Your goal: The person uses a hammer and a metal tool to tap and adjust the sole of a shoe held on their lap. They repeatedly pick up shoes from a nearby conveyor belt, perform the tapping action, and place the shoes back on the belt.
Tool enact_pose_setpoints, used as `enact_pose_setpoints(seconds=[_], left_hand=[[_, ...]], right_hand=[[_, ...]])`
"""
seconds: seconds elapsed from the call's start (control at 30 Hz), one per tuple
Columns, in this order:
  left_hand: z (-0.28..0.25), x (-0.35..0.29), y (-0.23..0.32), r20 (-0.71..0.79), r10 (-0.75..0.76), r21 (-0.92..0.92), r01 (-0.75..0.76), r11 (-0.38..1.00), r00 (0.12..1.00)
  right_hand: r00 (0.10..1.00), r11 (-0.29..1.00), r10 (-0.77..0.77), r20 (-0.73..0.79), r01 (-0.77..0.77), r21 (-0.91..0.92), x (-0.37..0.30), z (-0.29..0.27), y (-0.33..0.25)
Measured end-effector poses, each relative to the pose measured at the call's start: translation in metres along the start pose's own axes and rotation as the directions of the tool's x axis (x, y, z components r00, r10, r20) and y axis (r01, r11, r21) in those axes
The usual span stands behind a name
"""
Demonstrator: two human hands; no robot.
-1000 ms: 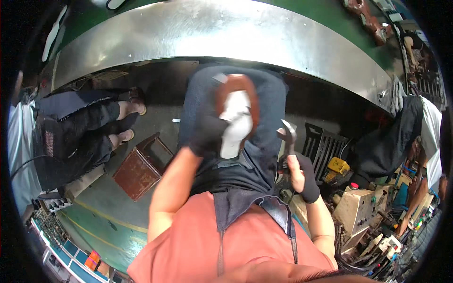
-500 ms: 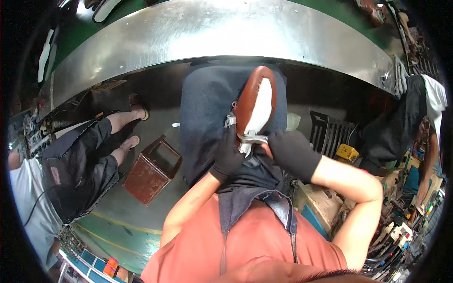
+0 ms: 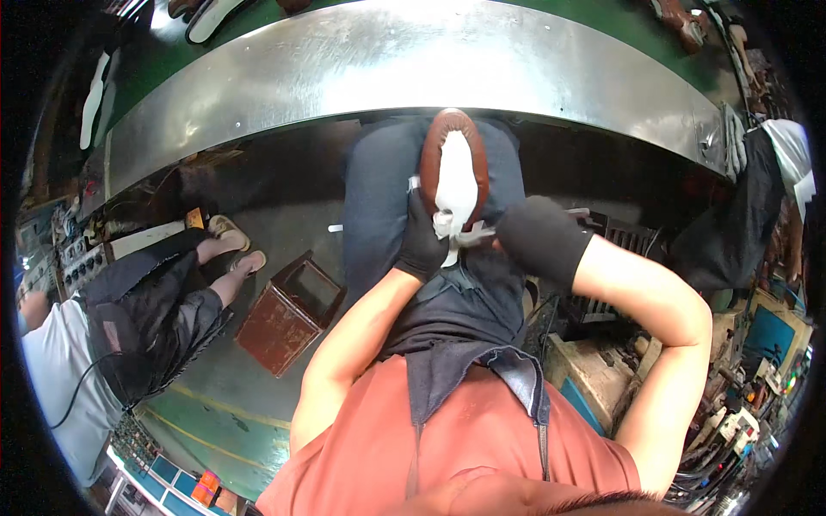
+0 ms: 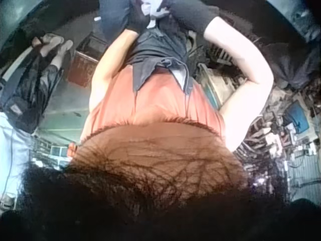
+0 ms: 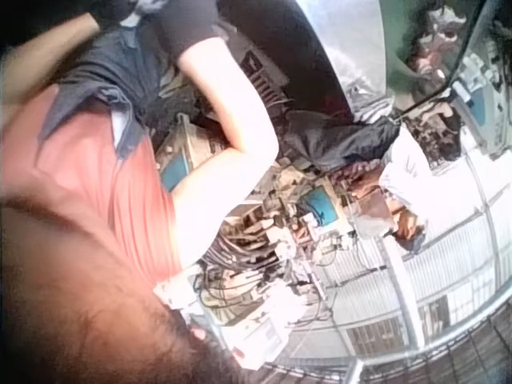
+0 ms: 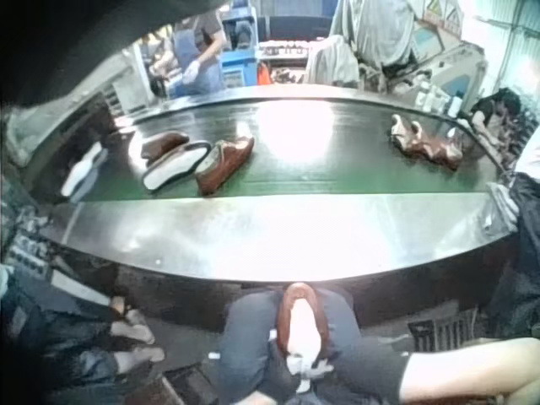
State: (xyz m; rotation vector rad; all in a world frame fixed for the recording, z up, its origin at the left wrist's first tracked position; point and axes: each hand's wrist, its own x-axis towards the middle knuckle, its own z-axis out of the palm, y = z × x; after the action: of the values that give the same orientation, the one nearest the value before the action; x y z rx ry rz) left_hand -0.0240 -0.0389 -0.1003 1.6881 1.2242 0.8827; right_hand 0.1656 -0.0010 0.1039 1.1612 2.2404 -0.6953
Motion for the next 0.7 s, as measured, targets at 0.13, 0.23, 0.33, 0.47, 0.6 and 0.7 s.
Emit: enact_pose_setpoints(seconds=[0.13,0.23,0.33,0.47,0.6,0.7], left_hand=[[0.008,0.017,-0.004,0.004,0.050,0.002,-0.050,0.999,0.999],[0.005,0.019,-0.048,0.421,-0.209,-0.658,0.456,0.600,0.883],[-0.025,0.036,0.006,0.543,-0.265,-0.762,0.600,0.244,0.797],[-0.014,0.028,0.035,0.271,-0.291,-0.638,0.397,0.659,0.918],[-0.002,0.027,0.026,0.051,-0.062,-0.278,0.073,0.958,0.997],[-0.015,0.037,0.062,0.204,-0.081,-0.327,0.145,0.934,0.976]], right_hand=[[0.958,0.935,-0.183,-0.222,0.100,-0.341,-0.021,0.010,-0.083],[0.821,0.881,-0.348,-0.452,0.451,0.141,-0.013,0.042,-0.063],[0.930,0.833,0.077,-0.359,0.138,0.536,-0.010,0.096,-0.007],[0.943,0.030,0.285,0.173,-0.189,0.981,-0.045,0.118,-0.015],[0.959,0.519,0.284,0.023,-0.174,0.837,-0.071,0.081,-0.012],[0.887,0.877,0.114,-0.448,0.122,0.465,-0.073,0.041,-0.045]])
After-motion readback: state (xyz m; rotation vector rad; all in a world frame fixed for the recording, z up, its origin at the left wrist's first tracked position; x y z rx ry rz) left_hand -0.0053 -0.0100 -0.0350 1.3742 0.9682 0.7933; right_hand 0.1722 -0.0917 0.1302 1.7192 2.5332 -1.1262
